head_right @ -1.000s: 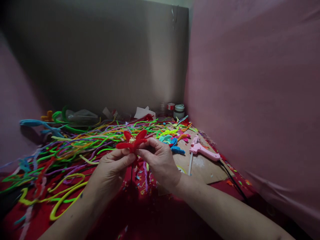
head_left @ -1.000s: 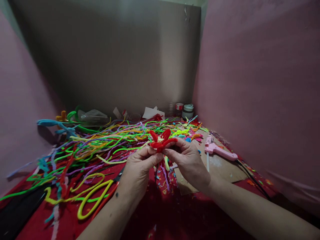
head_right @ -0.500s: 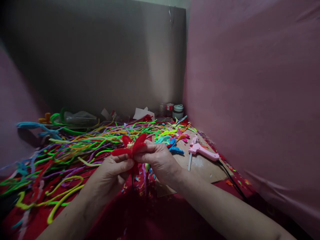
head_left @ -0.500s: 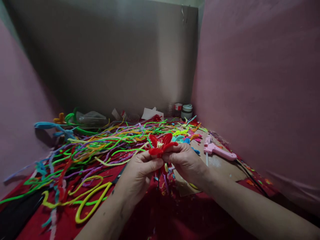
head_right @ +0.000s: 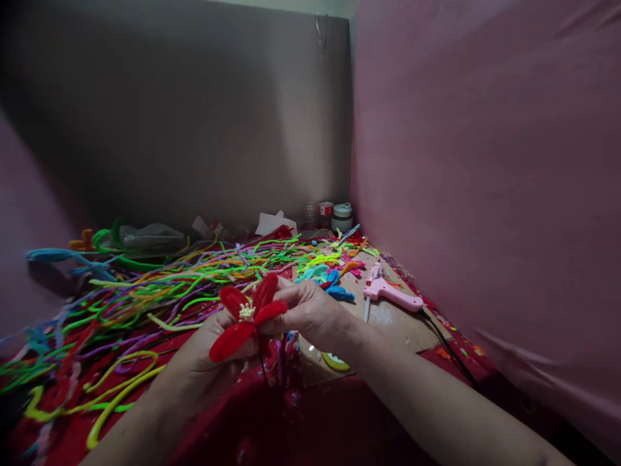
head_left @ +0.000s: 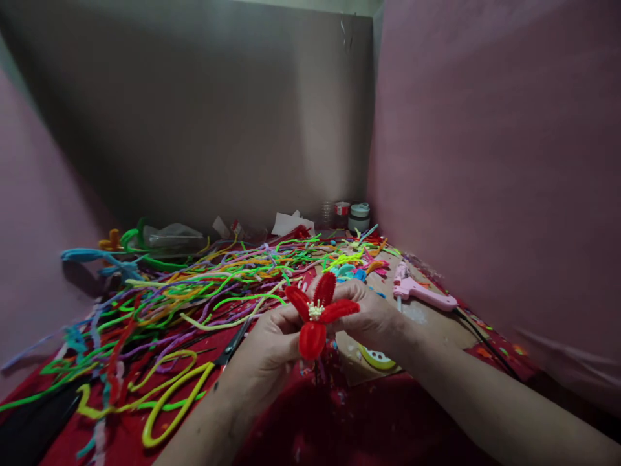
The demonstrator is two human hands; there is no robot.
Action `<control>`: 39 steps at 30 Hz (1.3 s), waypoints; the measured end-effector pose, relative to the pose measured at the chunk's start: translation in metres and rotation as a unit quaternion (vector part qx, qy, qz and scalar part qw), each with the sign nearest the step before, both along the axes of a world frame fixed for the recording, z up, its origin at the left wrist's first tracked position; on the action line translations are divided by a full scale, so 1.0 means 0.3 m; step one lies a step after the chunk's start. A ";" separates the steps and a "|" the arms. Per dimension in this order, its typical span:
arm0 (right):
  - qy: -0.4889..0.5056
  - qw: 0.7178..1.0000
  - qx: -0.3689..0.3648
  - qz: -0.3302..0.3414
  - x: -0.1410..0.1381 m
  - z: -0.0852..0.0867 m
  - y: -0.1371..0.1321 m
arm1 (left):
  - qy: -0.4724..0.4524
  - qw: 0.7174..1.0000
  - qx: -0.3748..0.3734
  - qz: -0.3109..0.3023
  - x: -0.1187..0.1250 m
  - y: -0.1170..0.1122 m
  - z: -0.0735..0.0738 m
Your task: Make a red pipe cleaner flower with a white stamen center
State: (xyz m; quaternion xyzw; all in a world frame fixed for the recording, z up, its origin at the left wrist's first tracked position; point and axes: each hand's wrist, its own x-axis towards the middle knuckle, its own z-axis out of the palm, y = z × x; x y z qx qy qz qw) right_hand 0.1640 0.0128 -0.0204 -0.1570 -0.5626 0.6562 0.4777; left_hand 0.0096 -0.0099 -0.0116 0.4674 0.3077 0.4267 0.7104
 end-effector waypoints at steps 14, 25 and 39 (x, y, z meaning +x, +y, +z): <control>0.027 0.998 -0.031 0.046 -0.008 -0.015 -0.002 | -0.042 0.999 -0.004 0.025 0.015 -0.016 0.019; 0.050 0.997 -0.006 -0.058 -0.040 -0.023 -0.029 | -0.023 0.993 0.043 0.107 0.012 0.026 -0.016; 0.076 0.996 -0.047 -0.032 -0.048 -0.019 -0.035 | 0.016 0.993 0.013 0.116 0.023 0.020 -0.015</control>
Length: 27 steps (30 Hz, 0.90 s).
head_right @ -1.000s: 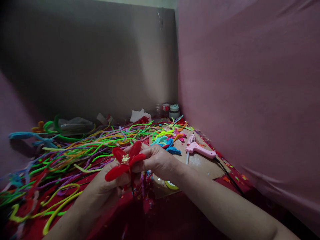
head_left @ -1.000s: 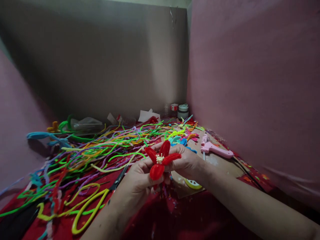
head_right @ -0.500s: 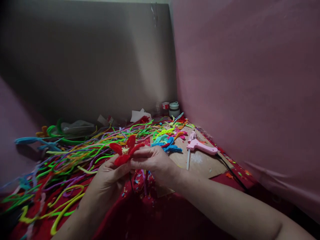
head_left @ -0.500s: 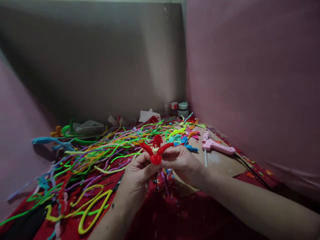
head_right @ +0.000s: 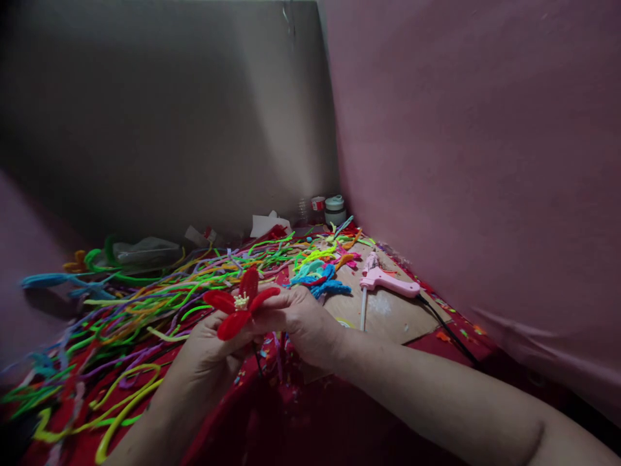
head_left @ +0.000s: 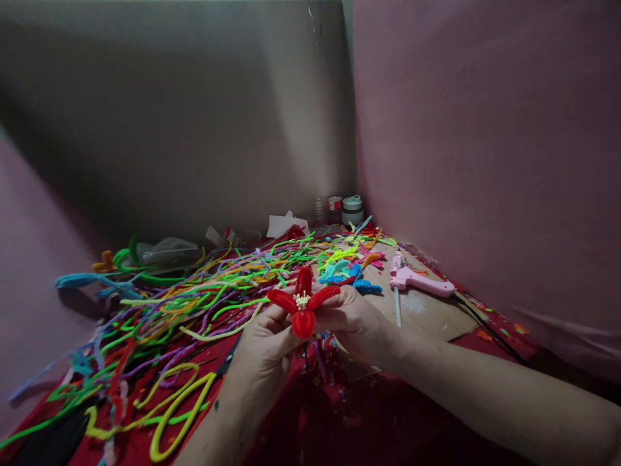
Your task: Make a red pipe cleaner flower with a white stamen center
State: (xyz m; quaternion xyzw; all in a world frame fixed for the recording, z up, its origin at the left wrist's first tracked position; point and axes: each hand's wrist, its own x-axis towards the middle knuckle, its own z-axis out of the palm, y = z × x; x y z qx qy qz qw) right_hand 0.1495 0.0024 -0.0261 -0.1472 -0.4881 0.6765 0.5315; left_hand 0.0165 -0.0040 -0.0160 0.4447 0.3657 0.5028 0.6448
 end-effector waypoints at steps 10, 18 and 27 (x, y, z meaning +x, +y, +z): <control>-0.047 0.997 0.046 0.028 0.019 -0.003 0.016 | -0.001 1.000 -0.018 -0.002 -0.011 -0.003 0.019; -0.050 0.996 0.071 0.030 0.005 -0.005 -0.002 | -0.015 0.999 -0.024 -0.024 -0.034 0.006 0.005; -0.192 0.943 0.011 -0.271 0.129 0.075 0.110 | -0.101 0.994 0.032 0.036 -0.053 0.037 0.013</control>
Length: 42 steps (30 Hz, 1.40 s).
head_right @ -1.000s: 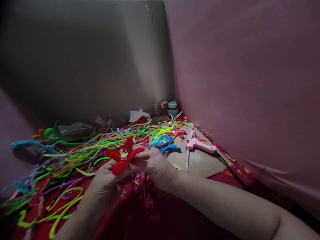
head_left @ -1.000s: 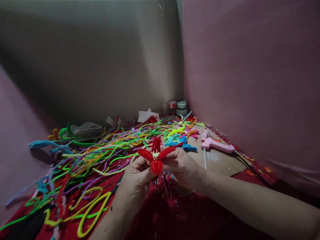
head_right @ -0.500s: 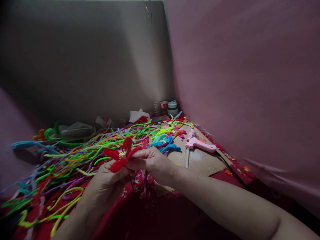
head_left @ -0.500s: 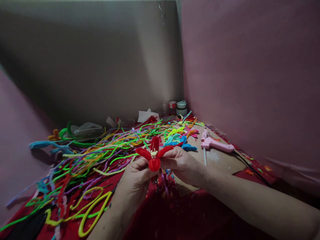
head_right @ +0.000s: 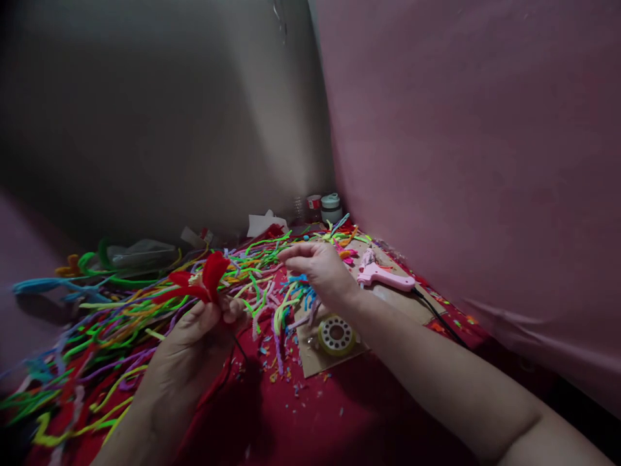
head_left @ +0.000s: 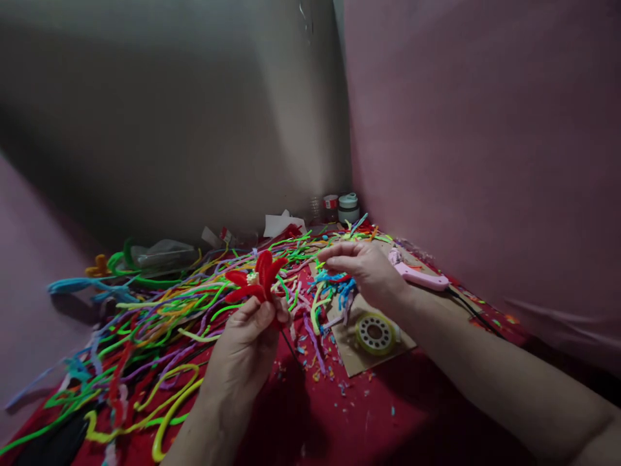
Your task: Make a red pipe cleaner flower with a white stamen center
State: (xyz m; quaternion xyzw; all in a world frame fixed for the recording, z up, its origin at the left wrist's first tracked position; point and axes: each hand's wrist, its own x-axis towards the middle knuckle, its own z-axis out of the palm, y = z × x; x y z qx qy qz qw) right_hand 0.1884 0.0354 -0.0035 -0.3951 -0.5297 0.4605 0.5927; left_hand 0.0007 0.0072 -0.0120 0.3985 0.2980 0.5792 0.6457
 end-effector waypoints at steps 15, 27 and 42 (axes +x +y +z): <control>-0.568 0.808 0.115 -0.105 0.050 -0.080 0.111 | -0.054 0.997 -0.049 0.001 0.016 0.005 -0.001; 0.119 0.962 -0.093 0.227 -0.036 -0.071 -0.010 | -0.021 0.994 -0.109 0.008 0.030 -0.001 -0.015; 0.156 0.931 -0.131 0.302 -0.036 -0.069 -0.034 | 0.005 0.994 -0.108 0.007 0.045 -0.018 -0.021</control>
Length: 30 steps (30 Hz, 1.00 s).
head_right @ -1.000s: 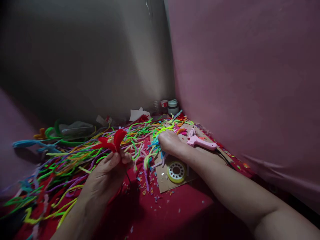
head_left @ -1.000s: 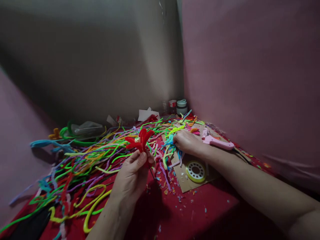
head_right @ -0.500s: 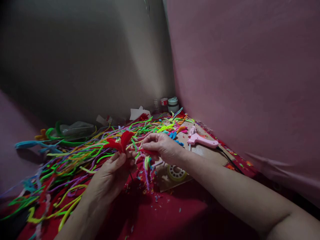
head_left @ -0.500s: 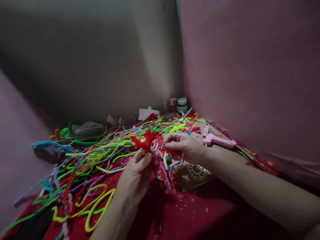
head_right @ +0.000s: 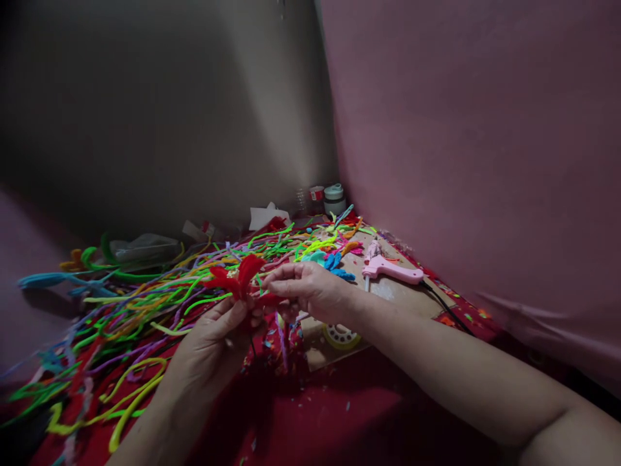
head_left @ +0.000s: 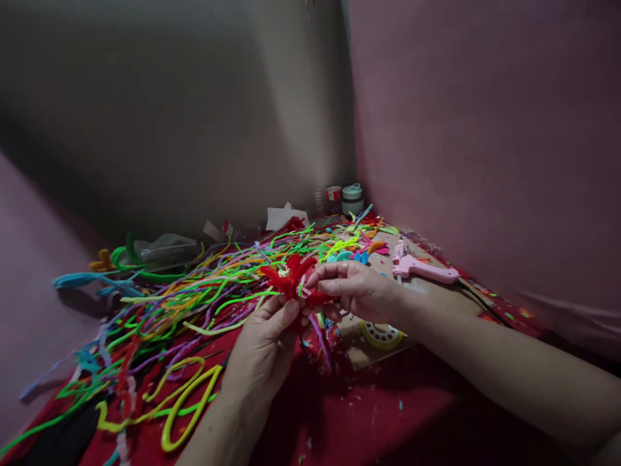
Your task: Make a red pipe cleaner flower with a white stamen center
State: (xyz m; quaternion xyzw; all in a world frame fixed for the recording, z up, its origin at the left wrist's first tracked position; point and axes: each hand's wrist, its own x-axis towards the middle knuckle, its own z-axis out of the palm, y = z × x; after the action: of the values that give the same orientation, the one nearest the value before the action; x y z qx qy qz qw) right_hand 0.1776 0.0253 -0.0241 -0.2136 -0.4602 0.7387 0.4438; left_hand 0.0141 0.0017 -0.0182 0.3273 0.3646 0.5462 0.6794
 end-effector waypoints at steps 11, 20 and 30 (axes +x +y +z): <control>0.070 0.995 0.028 -0.068 -0.003 -0.010 0.010 | -0.019 1.000 0.017 0.013 0.010 -0.003 0.006; 0.095 0.994 -0.013 -0.061 -0.006 -0.005 0.001 | -0.014 1.000 0.019 0.004 0.009 0.000 -0.005; 0.100 0.991 -0.082 -0.018 -0.002 -0.033 0.010 | 0.003 1.000 0.026 -0.010 0.016 -0.007 0.001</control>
State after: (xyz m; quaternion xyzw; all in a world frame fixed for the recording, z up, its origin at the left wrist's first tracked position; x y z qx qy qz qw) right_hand 0.1770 0.0282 -0.0340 -0.1825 -0.3473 0.7834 0.4821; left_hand 0.0189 -0.0005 -0.0179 0.3502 0.3491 0.5480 0.6747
